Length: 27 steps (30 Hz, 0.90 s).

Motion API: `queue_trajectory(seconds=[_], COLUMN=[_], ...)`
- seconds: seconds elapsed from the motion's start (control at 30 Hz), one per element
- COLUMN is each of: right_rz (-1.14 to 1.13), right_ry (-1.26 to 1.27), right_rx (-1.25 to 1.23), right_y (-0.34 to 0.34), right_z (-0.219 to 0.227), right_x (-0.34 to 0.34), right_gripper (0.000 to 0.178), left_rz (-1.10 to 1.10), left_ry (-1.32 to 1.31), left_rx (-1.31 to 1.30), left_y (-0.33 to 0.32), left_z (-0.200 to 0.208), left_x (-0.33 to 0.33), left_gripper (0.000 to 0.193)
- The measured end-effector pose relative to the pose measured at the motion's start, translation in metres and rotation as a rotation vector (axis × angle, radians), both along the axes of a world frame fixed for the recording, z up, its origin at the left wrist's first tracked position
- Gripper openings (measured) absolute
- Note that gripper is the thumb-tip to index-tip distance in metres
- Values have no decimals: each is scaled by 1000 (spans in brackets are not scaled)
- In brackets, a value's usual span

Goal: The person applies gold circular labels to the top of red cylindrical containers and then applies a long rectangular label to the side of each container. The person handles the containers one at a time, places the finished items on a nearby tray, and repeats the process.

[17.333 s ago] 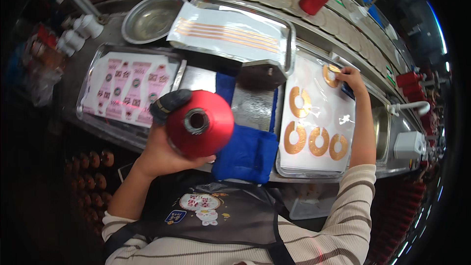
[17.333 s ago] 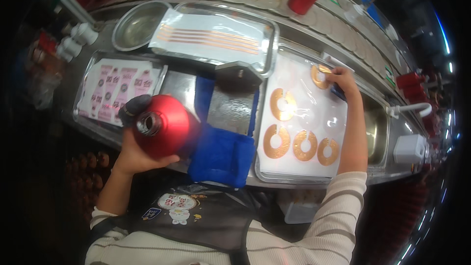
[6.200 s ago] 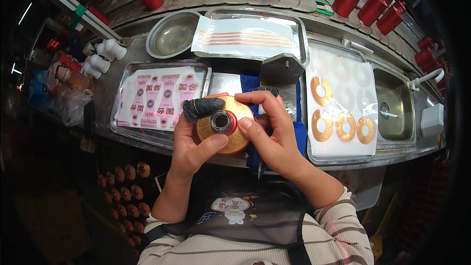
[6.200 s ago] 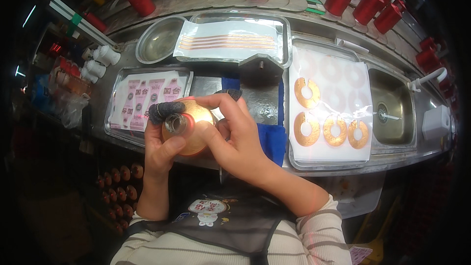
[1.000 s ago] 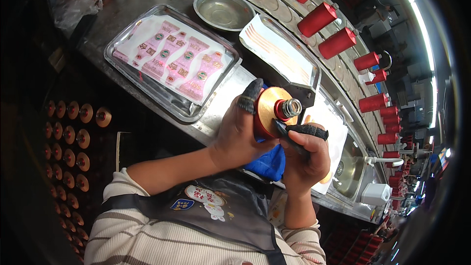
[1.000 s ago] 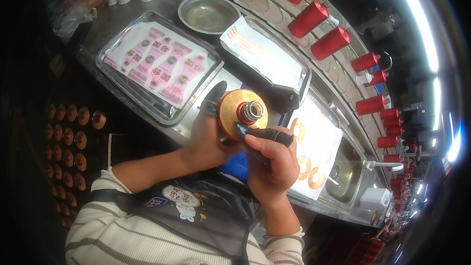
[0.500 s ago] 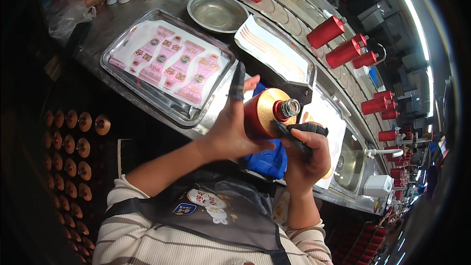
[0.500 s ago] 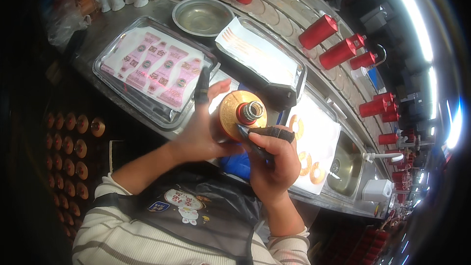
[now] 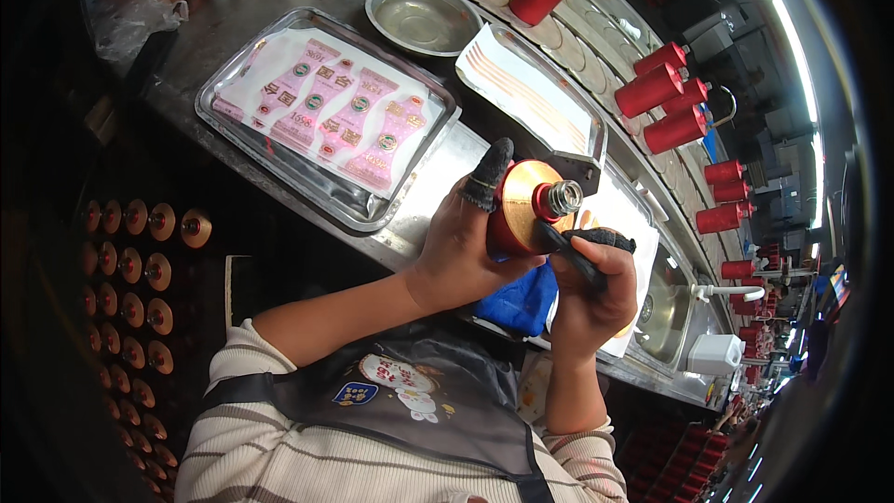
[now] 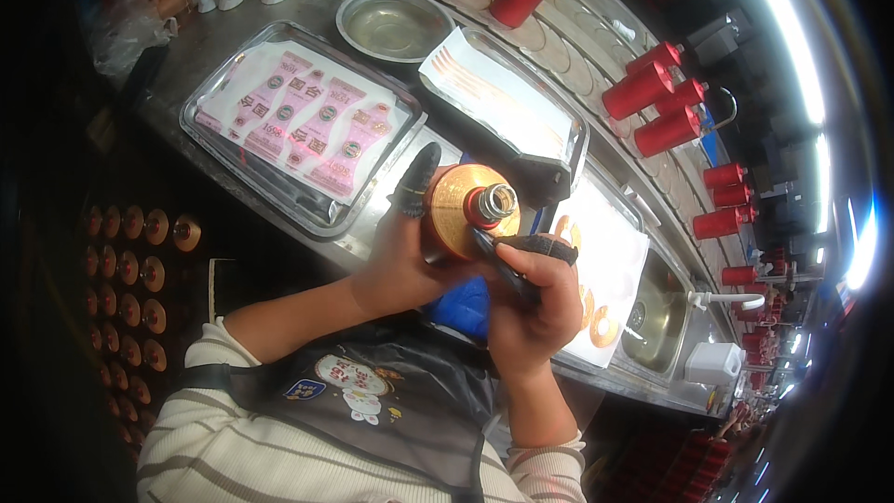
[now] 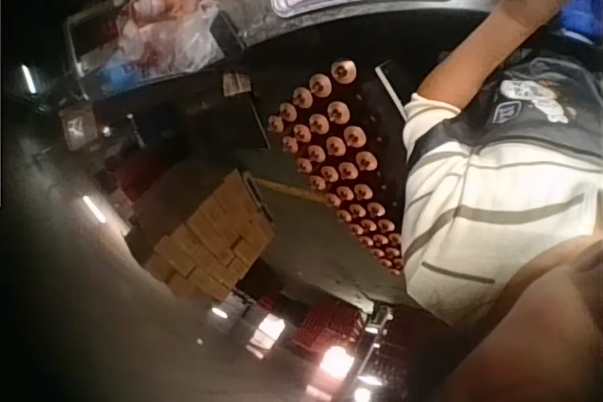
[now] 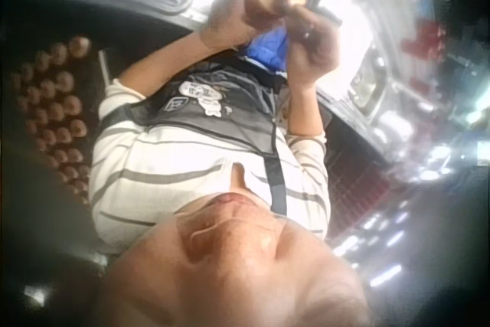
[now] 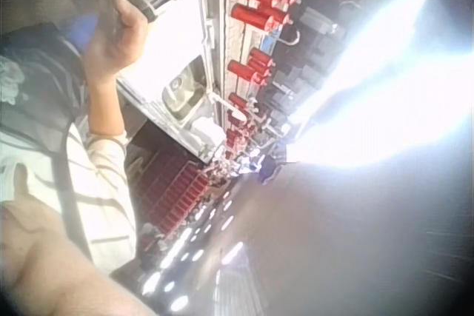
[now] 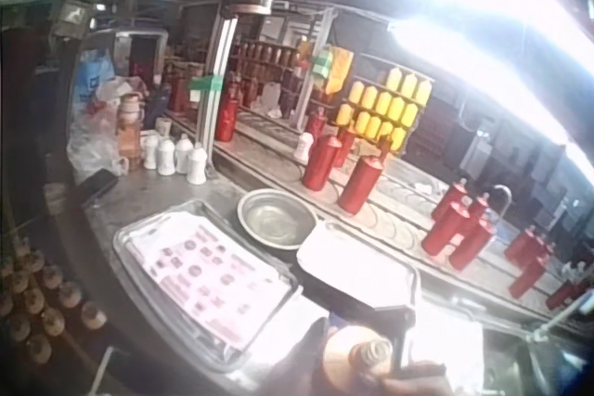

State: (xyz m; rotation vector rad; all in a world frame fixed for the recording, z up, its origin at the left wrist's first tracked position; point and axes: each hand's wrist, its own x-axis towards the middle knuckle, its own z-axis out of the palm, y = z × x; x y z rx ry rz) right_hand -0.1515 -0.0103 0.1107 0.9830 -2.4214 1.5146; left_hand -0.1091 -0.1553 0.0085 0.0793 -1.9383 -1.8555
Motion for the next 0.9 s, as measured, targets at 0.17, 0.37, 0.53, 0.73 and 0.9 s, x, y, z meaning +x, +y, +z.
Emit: queue_trajectory(seconds=[0.17, 0.37, 0.53, 0.73, 0.9], right_rz=[41, -27, -24, -7, 44], right_ry=[23, -93, -45, -53, 32], right_rx=[50, -97, -33, -67, -24], right_y=[4, -3, -1, -1, 2], right_z=[6, 4, 9, 5, 6], right_x=[-2, 2, 2, 2, 2], right_gripper=[30, 31, 31, 30, 28], left_rz=[62, 139, 97, 103, 115], left_ry=[41, 188, 137, 130, 171], left_rx=[34, -13, -12, 33, -87], left_y=[0, 4, 1, 4, 6], left_z=[-1, -8, -1, -3, -13], left_x=[-3, -5, 0, 4, 15], left_gripper=[104, 92, 86, 88, 107])
